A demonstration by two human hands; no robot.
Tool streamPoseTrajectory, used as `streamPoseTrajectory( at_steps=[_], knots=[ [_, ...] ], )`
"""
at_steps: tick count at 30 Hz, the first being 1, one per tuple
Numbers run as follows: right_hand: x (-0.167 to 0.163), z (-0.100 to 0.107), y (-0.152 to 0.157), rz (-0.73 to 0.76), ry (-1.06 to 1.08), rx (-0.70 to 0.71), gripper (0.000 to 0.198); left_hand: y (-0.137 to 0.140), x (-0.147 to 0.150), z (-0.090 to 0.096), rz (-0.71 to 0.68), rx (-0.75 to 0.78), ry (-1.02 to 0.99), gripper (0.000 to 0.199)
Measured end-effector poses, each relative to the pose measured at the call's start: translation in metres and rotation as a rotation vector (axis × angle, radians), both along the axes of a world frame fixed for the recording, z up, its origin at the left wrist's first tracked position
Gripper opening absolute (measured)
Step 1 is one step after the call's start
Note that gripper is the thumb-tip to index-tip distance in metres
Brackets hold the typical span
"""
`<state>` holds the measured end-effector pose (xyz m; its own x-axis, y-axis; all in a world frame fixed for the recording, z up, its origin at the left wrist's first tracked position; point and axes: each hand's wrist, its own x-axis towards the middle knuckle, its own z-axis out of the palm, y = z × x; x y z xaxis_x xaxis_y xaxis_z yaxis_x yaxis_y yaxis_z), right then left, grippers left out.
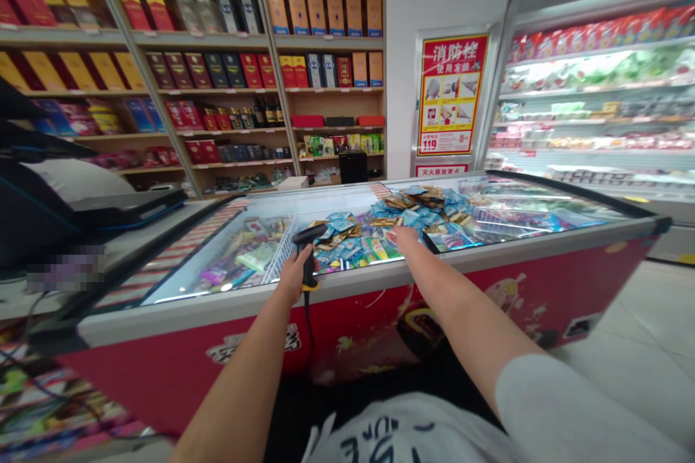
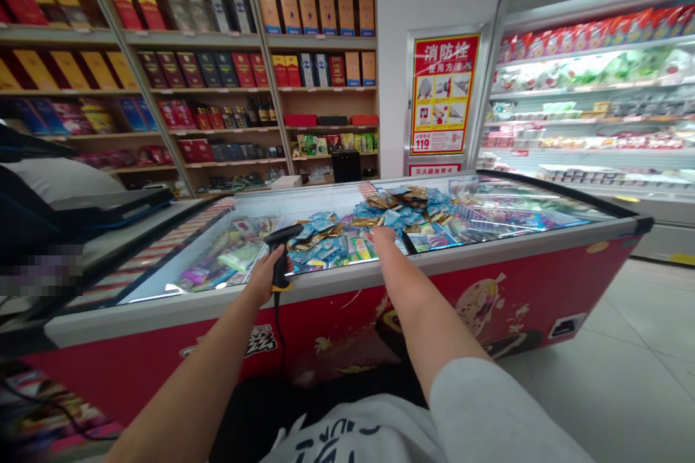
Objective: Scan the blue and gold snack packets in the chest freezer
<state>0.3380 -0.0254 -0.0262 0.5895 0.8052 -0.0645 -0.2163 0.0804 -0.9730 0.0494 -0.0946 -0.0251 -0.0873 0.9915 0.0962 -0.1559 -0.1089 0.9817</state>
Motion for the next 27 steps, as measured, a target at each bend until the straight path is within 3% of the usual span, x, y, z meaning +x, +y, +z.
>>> streamPoseTrajectory(
  at_steps=[4,7,11,13,21,27],
  knots=[
    [-0.024,-0.005,-0.01,0.056,-0.117,-0.111,0.013,-0.002,0.003,-0.003,0.009,0.027,0.094,0.046],
    [-0.044,-0.006,-0.022,0.133,-0.284,-0.096,0.016,-0.004,0.005,-0.003,0.034,0.029,0.125,0.045],
    [-0.075,0.0,-0.037,0.279,-0.951,0.041,0.021,-0.005,0.007,-0.001,0.034,0.035,0.113,0.046],
    [-0.09,0.003,-0.039,0.307,-1.118,0.056,0.025,-0.005,0.006,-0.001,0.021,0.038,0.099,0.048],
    [-0.113,-0.001,-0.017,0.241,-0.888,-0.235,0.01,-0.004,0.005,-0.003,0.012,0.067,0.15,0.045],
    [-0.098,-0.009,-0.013,0.16,-0.664,-0.106,0.009,-0.005,0.004,-0.002,-0.009,0.071,0.162,0.045]
  ],
)
